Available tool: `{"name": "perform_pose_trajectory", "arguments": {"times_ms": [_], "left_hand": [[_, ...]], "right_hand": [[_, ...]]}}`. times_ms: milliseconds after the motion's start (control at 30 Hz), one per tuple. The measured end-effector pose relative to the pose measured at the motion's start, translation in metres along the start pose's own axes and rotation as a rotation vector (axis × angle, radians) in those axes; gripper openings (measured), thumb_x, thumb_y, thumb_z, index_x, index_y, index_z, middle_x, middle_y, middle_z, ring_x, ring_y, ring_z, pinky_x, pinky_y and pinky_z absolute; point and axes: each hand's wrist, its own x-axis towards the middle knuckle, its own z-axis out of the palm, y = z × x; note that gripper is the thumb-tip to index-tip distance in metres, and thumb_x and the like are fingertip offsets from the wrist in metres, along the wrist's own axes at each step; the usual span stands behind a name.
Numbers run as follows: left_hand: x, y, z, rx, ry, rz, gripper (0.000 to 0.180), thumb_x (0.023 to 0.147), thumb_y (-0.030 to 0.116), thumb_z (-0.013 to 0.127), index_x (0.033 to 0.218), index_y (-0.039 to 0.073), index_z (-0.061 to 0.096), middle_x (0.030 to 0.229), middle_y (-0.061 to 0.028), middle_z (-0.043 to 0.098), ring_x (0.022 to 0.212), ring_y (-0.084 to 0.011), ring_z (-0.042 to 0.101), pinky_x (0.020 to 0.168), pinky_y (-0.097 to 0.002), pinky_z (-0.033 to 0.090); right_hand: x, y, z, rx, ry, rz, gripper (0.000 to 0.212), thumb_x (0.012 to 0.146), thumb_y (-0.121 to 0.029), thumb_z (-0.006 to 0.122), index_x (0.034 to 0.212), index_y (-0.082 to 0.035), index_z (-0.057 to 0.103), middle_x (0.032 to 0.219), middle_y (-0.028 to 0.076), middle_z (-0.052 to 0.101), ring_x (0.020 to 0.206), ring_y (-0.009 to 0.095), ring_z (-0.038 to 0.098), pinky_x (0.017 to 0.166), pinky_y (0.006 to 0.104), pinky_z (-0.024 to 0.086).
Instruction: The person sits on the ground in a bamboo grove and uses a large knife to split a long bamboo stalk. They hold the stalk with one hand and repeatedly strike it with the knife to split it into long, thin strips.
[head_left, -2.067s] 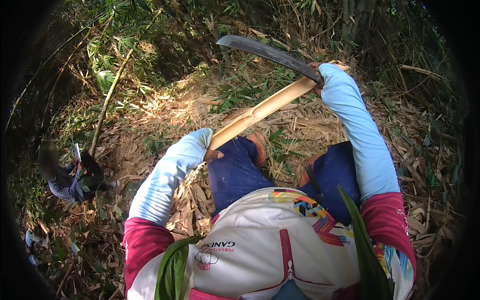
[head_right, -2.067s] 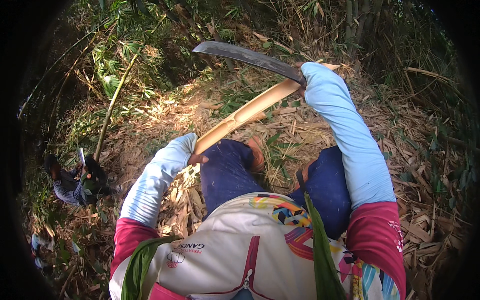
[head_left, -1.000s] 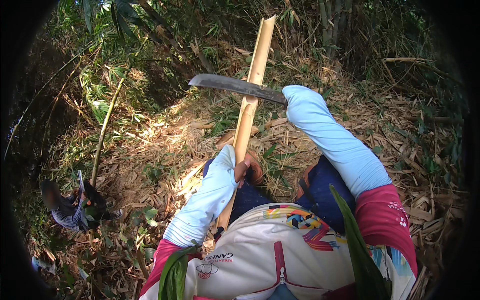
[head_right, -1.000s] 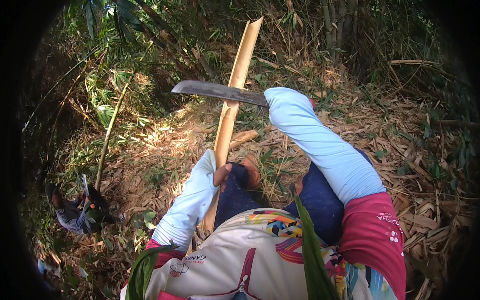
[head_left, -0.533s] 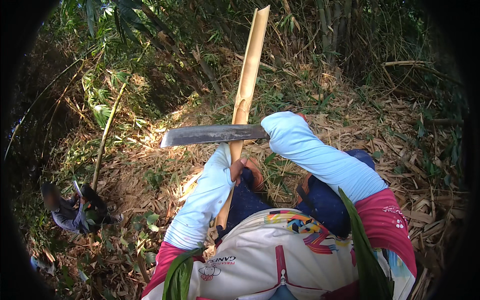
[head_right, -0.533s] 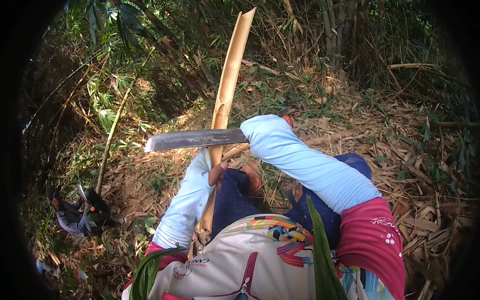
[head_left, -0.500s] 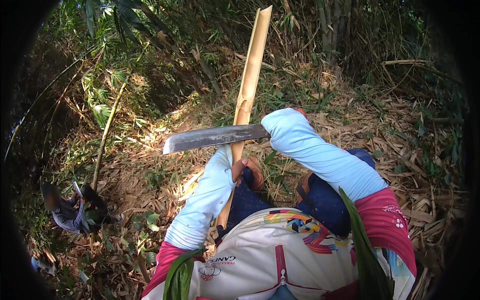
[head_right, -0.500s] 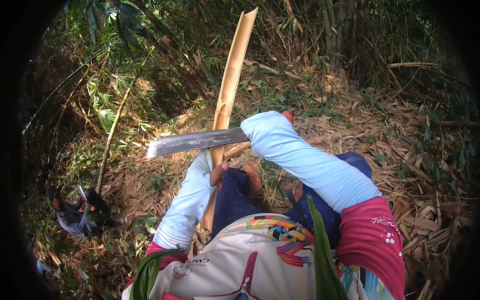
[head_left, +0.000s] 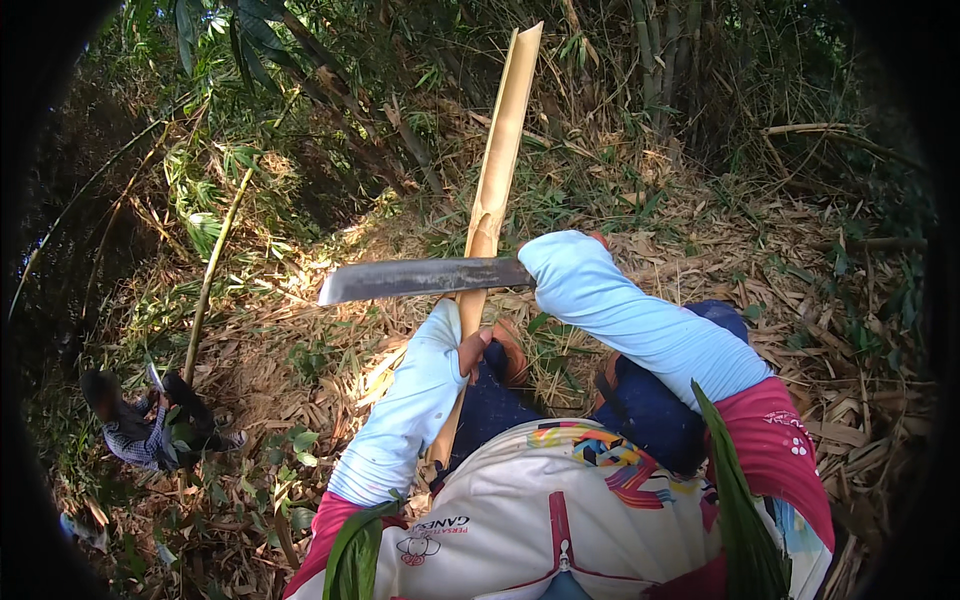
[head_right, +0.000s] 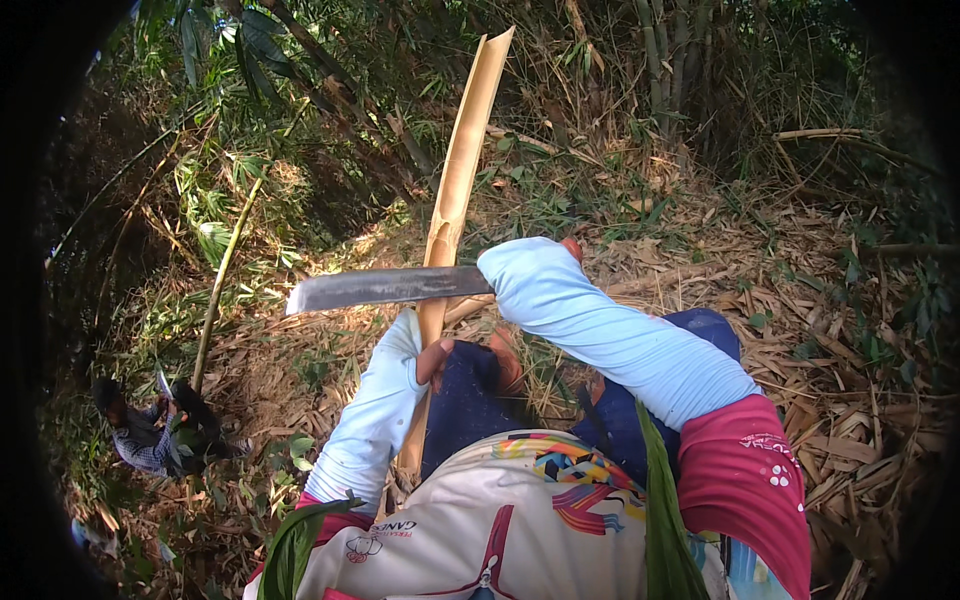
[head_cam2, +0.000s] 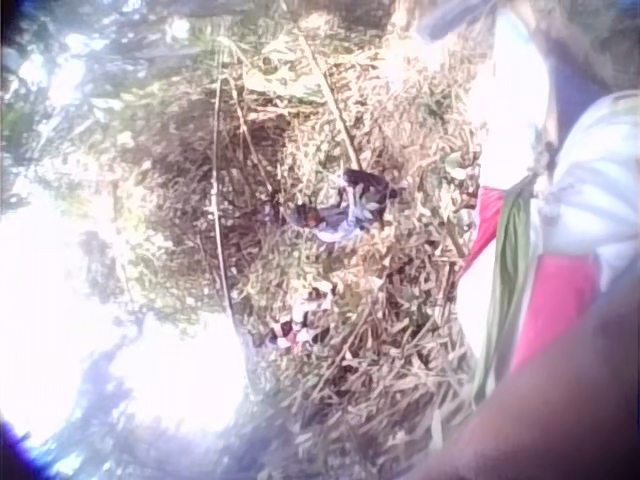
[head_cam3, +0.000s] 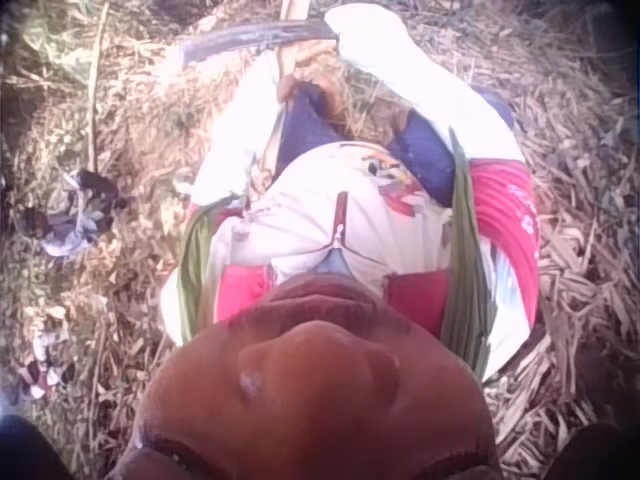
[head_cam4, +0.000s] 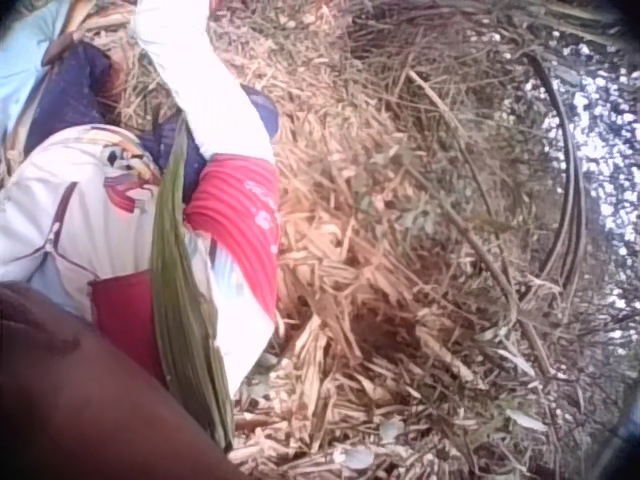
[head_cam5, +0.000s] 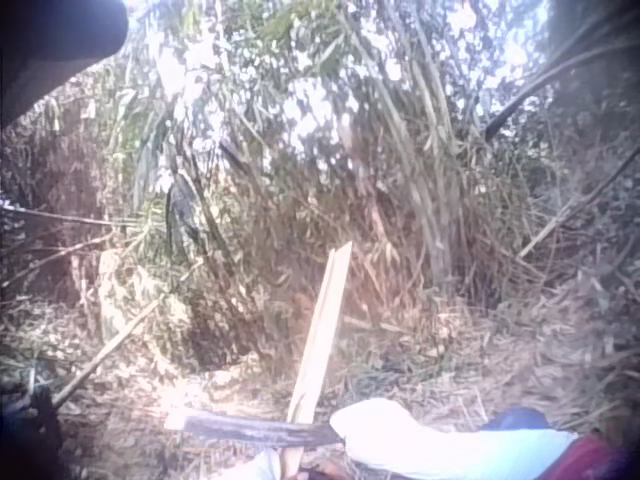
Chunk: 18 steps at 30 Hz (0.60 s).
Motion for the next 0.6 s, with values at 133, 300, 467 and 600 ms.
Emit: {"name": "perform_pose_trajectory", "arguments": {"times_ms": [133, 300, 467, 600], "left_hand": [[0.003, 0.006, 0.001, -0.053, 0.005, -0.017, 0.031, 0.089, 0.014, 0.066, 0.108, 0.001, 0.045, 0.067, -0.0053, 0.054, 0.047, -0.0132, 0.053, 0.043, -0.0271, 0.045], [0.002, -0.007, 0.0, 0.059, 0.024, -0.062, 0.034, 0.089, 0.015, 0.067, 0.11, -0.001, 0.045, 0.068, -0.0043, 0.054, 0.048, -0.0123, 0.053, 0.043, -0.026, 0.044], [-0.004, -0.004, -0.003, -0.052, -0.009, 0.029, 0.034, 0.089, 0.016, 0.067, 0.11, -0.001, 0.045, 0.069, -0.0044, 0.055, 0.049, -0.012, 0.052, 0.043, -0.0258, 0.043], [-0.011, -0.009, -0.004, 0.018, -0.03, 0.036, 0.035, 0.089, 0.017, 0.069, 0.108, -0.001, 0.046, 0.069, -0.0046, 0.055, 0.049, -0.0118, 0.052, 0.044, -0.0252, 0.043]], "right_hand": [[0.009, 0.033, -0.014, 0.015, 0.262, -0.031, 0.015, 0.07, -0.008, 0.068, 0.085, -0.006, 0.067, 0.082, 0.018, 0.067, 0.084, 0.038, 0.067, 0.067, 0.0475, 0.05], [0.004, 0.002, -0.009, 0.0, -0.03, -0.008, 0.01, 0.072, -0.007, 0.067, 0.082, -0.006, 0.065, 0.082, 0.021, 0.066, 0.081, 0.038, 0.067, 0.069, 0.0442, 0.052], [0.009, 0.029, -0.001, 0.016, 0.101, 0.073, 0.013, 0.071, -0.005, 0.066, 0.084, -0.006, 0.065, 0.08, 0.022, 0.064, 0.08, 0.038, 0.066, 0.068, 0.0447, 0.05], [0.014, 0.038, -0.01, 0.099, 0.046, 0.11, 0.018, 0.07, -0.005, 0.067, 0.087, -0.007, 0.061, 0.08, 0.019, 0.061, 0.08, 0.037, 0.064, 0.067, 0.0448, 0.048]]}}
